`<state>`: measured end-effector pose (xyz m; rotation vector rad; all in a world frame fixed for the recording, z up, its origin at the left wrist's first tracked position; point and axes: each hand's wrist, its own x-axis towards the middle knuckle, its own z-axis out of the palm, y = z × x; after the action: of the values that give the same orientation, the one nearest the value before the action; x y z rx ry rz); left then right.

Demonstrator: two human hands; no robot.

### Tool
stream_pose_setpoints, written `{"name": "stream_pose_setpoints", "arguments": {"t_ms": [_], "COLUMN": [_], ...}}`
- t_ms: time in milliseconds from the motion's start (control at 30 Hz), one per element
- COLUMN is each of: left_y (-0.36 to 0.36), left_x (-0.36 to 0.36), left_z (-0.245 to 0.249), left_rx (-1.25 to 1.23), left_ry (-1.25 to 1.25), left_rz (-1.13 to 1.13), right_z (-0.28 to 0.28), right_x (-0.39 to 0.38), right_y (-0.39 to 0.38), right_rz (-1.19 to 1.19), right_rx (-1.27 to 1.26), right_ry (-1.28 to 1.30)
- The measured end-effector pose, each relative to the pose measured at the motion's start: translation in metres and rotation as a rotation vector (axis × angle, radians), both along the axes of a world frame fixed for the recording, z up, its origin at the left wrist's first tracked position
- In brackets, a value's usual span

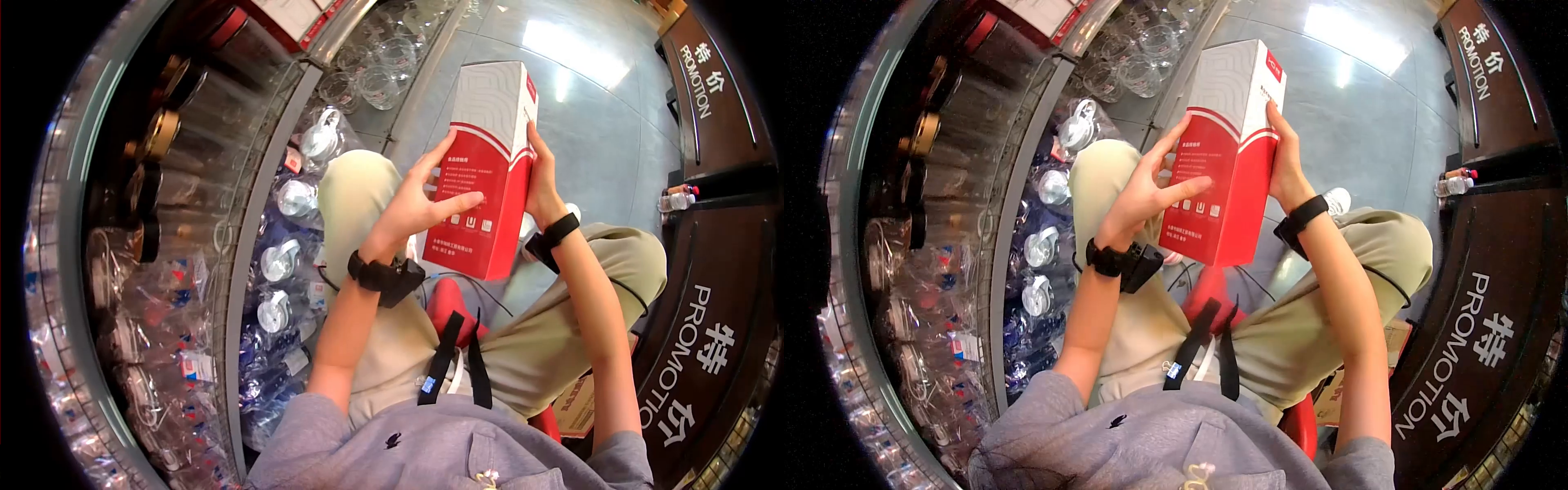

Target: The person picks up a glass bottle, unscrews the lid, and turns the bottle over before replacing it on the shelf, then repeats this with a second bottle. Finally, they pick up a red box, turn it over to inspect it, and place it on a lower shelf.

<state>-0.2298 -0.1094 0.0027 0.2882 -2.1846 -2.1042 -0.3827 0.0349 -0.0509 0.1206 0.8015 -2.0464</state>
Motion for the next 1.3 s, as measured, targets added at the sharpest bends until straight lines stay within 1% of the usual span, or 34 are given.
{"name": "stream_pose_setpoints", "arguments": {"t_ms": [33,133,167,267,300,400,500,533,567,633,733,867,967,1100,1233,1300], "left_y": [-0.003,-0.002,-0.003,-0.01,-0.007,0.003,0.009,0.012,0.014,0.017,0.007,0.011,0.013,0.014,0.016,0.016], "left_x": [0.001,0.009,0.011,0.009,0.009,0.001,0.002,0.002,0.001,-0.002,-0.008,-0.005,-0.008,-0.012,-0.014,-0.015], "left_z": [-0.001,0.0,-0.006,-0.011,0.001,0.0,0.002,0.003,0.003,0.003,0.001,0.007,0.005,0.006,0.006,0.006], "left_rx": [0.069,0.126,0.079,0.235,0.229,0.177,-0.003,-0.051,-0.012,0.061,0.116,0.196,0.172,0.208,0.257,0.255], "left_ry": [-0.045,-0.087,-0.061,0.008,0.025,0.109,0.103,0.102,0.148,0.237,0.336,0.296,0.342,0.37,0.325,0.295], "left_rz": [0.004,0.088,0.079,0.044,-0.032,-0.114,-0.187,-0.207,-0.222,-0.256,-0.269,-0.231,-0.216,-0.203,-0.196,-0.193], "right_z": [-0.002,-0.02,-0.032,-0.009,-0.011,-0.022,-0.027,-0.02,-0.011,-0.02,-0.026,-0.03,-0.035,-0.039,-0.034,-0.034], "right_x": [-0.002,-0.012,-0.021,-0.01,-0.01,-0.015,-0.01,-0.003,0.005,-0.001,-0.012,-0.02,-0.03,-0.042,-0.044,-0.044], "right_y": [-0.002,-0.004,-0.002,-0.005,-0.001,0.006,0.017,0.017,0.02,0.016,0.007,-0.004,-0.006,-0.005,-0.001,0.002], "right_rz": [0.026,0.088,0.119,0.001,-0.003,0.075,0.135,0.156,0.122,0.116,0.027,-0.073,-0.174,-0.302,-0.337,-0.292], "right_rx": [0.037,0.049,0.05,-0.083,-0.054,-0.182,-0.189,-0.181,-0.17,-0.156,-0.139,-0.141,-0.154,-0.17,-0.162,-0.138], "right_ry": [0.007,0.016,-0.045,0.016,0.032,0.143,0.251,0.287,0.204,0.324,0.327,0.269,0.212,0.17,0.167,0.17]}}
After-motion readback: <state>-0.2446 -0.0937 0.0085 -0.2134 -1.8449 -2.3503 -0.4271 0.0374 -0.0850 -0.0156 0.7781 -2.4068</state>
